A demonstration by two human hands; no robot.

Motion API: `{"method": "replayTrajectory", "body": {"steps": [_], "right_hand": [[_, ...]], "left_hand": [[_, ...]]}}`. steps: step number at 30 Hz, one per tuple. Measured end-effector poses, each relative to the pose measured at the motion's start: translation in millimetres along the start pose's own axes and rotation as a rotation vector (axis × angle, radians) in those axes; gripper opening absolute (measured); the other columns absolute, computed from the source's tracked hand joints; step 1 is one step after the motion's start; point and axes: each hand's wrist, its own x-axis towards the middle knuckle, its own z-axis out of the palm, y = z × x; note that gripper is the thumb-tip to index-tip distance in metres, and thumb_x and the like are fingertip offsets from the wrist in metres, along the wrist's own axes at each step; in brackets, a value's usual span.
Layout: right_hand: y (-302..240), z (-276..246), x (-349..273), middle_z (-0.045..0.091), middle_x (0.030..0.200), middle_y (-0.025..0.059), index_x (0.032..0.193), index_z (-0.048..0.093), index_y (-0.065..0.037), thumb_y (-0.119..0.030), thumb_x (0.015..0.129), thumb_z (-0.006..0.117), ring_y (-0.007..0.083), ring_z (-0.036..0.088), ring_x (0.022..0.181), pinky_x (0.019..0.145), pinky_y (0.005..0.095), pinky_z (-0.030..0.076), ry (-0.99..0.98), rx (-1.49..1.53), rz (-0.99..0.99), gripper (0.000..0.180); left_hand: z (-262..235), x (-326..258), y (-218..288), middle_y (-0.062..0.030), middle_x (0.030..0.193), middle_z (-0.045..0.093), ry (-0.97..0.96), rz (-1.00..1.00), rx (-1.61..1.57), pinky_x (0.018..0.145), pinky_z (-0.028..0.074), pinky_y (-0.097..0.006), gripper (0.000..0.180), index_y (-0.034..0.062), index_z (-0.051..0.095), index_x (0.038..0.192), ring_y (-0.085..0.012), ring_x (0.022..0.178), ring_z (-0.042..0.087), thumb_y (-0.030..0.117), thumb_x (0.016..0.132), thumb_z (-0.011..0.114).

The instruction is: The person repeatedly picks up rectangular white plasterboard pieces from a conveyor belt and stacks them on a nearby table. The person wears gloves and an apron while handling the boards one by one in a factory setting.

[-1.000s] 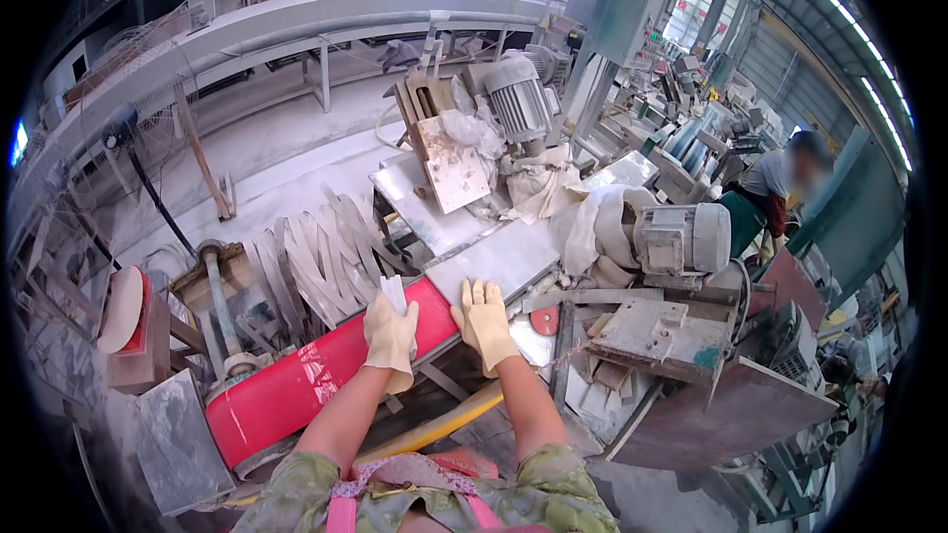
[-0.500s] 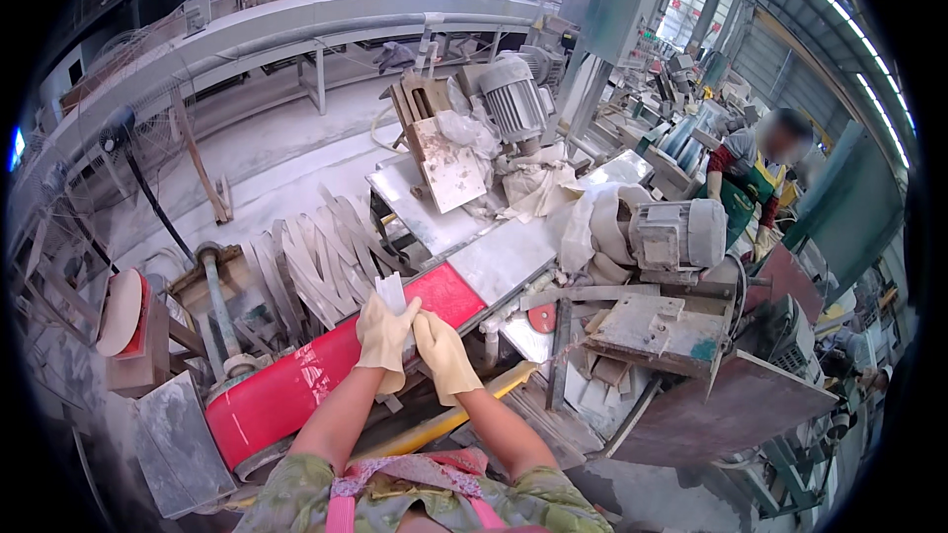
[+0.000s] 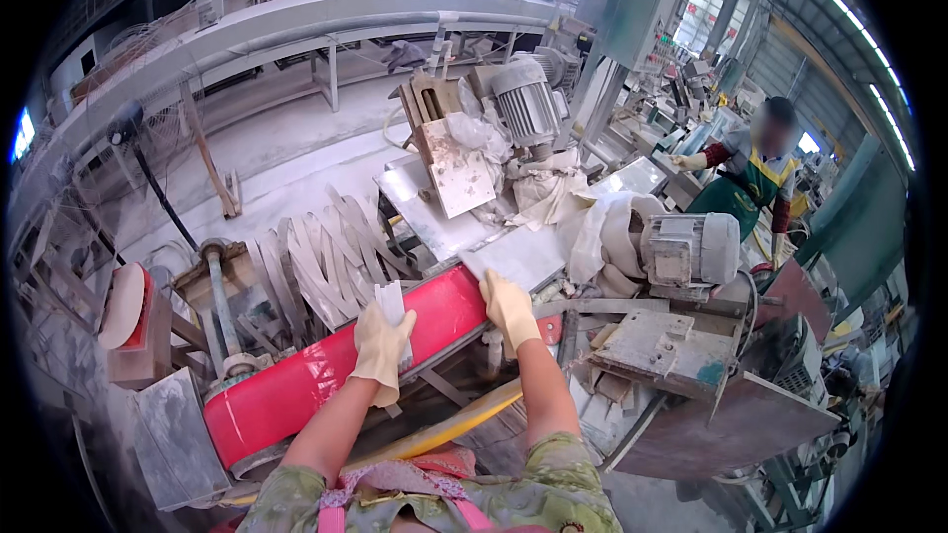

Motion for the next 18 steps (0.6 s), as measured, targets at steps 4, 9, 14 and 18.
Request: {"method": "replayTrajectory", "body": {"steps": [4,9,14,18], "right_hand": [[-53,-33,-18,0.068,0.08,0.0211,0.085,0.064,0.0,-0.033,0.104,0.042,0.0336,0.068,0.077,0.072,0.0492,0.049,0.165,0.716,0.271,0.043],[-138,-13,-86,0.058,0.086,0.0103,0.097,0.059,0.001,-0.035,0.105,0.041,0.0186,0.052,0.083,0.081,0.0384,0.047,0.004,1.27,0.41,0.042],[-164,-42,-96,0.069,0.113,0.0185,0.121,0.065,0.003,-0.037,0.107,0.045,0.0292,0.063,0.111,0.105,0.0375,0.042,-0.049,1.08,0.141,0.046],[-79,2,-41,0.066,0.128,0.0249,0.129,0.064,-0.004,-0.045,0.098,0.056,0.0358,0.058,0.126,0.118,0.0524,0.028,0.083,0.459,-0.016,0.052]], "left_hand": [[2,5,-7,-0.0282,0.111,0.069,0.032,0.026,-0.024,0.095,0.052,-0.049,0.069,-0.0057,0.064,0.111,-0.0439,0.108,0.066,0.054,0.08,0.078],[6,5,-10,-0.0281,0.113,0.069,0.052,0.042,-0.057,0.098,0.051,-0.049,0.074,-0.0056,0.063,0.115,-0.0436,0.111,0.065,0.058,0.079,0.079],[-13,1,1,-0.0285,0.122,0.066,-0.039,-0.014,-0.063,0.101,0.05,-0.048,0.084,-0.0053,0.059,0.127,-0.0436,0.116,0.064,0.059,0.077,0.08],[-8,0,-6,-0.0292,0.126,0.065,-0.034,0.032,-0.077,0.103,0.049,-0.048,0.085,-0.0052,0.056,0.132,-0.0443,0.118,0.062,0.055,0.077,0.081]]}}
